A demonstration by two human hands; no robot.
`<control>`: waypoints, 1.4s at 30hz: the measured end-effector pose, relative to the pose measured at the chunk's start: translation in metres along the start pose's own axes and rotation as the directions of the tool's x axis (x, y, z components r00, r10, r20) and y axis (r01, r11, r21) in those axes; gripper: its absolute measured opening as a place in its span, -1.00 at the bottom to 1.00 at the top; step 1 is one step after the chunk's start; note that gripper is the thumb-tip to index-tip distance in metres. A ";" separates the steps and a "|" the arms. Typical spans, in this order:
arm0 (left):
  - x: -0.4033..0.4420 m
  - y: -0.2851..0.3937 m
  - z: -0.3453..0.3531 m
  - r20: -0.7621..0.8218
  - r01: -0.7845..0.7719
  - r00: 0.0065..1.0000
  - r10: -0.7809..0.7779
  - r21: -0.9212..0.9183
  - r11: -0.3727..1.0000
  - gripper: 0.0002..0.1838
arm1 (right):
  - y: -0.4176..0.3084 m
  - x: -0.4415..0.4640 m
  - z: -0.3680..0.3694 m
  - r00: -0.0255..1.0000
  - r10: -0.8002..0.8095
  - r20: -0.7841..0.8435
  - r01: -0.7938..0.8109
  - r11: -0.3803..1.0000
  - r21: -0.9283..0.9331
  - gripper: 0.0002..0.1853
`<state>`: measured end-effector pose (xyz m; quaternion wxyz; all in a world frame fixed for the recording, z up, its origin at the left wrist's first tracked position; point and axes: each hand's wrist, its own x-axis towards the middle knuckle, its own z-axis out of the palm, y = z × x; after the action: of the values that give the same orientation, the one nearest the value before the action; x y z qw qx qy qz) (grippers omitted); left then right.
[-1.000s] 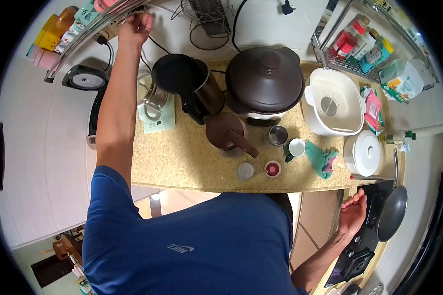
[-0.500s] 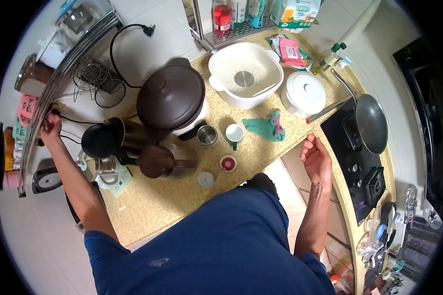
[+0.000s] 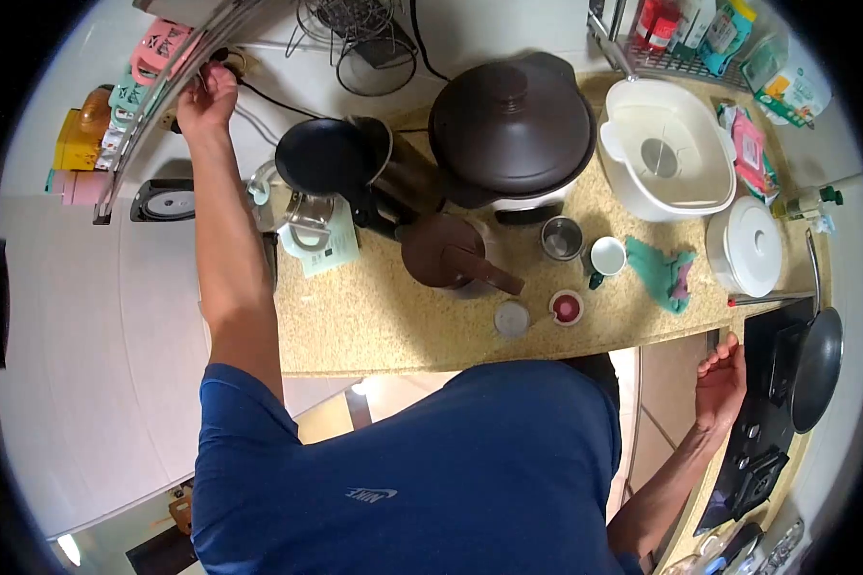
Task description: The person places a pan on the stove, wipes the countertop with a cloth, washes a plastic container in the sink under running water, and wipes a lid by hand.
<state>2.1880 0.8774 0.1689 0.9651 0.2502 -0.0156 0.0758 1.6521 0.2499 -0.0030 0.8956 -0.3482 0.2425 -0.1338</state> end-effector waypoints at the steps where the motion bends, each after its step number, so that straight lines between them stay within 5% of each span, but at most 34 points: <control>1: 0.004 0.001 -0.001 -0.008 0.015 1.000 -0.015 0.019 1.000 -0.77 | 0.000 0.002 0.002 1.000 0.015 -0.008 -0.015 1.000 -0.003 -0.69; 3: 0.002 0.001 -0.004 -0.015 0.029 0.999 -0.028 0.038 0.999 -0.78 | 0.001 0.002 0.001 1.000 0.005 0.013 -0.005 1.000 -0.019 -0.68; 10: -0.030 -0.026 -0.009 0.356 0.155 0.920 -0.166 0.058 0.986 -0.71 | 0.005 0.008 -0.012 1.000 -0.008 0.011 0.008 0.999 0.034 -0.68; 12: -0.049 -0.037 -0.003 0.135 0.090 0.985 -0.111 0.152 0.984 -0.68 | 0.005 0.005 -0.012 1.000 0.008 -0.014 -0.008 1.000 0.030 -0.69; 18: -0.100 -0.051 -0.004 0.124 0.050 0.989 -0.078 0.218 0.975 -0.64 | 0.008 0.005 -0.005 0.993 -0.012 -0.120 0.011 1.000 -0.008 -0.71; 22: -0.168 -0.071 0.043 0.335 -0.151 0.942 -0.009 0.447 0.882 -0.68 | 0.013 0.008 -0.001 0.984 -0.013 -0.176 0.006 0.999 -0.042 -0.72; 25: -0.200 -0.090 0.068 0.400 -0.146 0.912 -0.091 0.523 0.840 -0.64 | 0.015 0.015 0.000 0.982 0.019 -0.189 -0.026 0.999 -0.031 -0.72; 34: -0.206 -0.109 0.061 0.175 -0.158 0.984 0.037 0.750 0.643 -0.77 | 0.014 0.010 -0.001 0.989 -0.022 -0.148 0.014 0.998 -0.055 -0.72; 42: -0.230 -0.157 0.091 0.319 -0.053 0.921 -0.221 0.668 0.742 -0.79 | 0.020 0.003 0.005 0.961 0.012 -0.275 -0.030 0.998 -0.064 -0.74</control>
<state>1.9856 0.6656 0.1574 0.7927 0.5874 -0.1618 -0.0178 1.6583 0.2656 -0.0146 0.8424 -0.3537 0.3725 -0.1630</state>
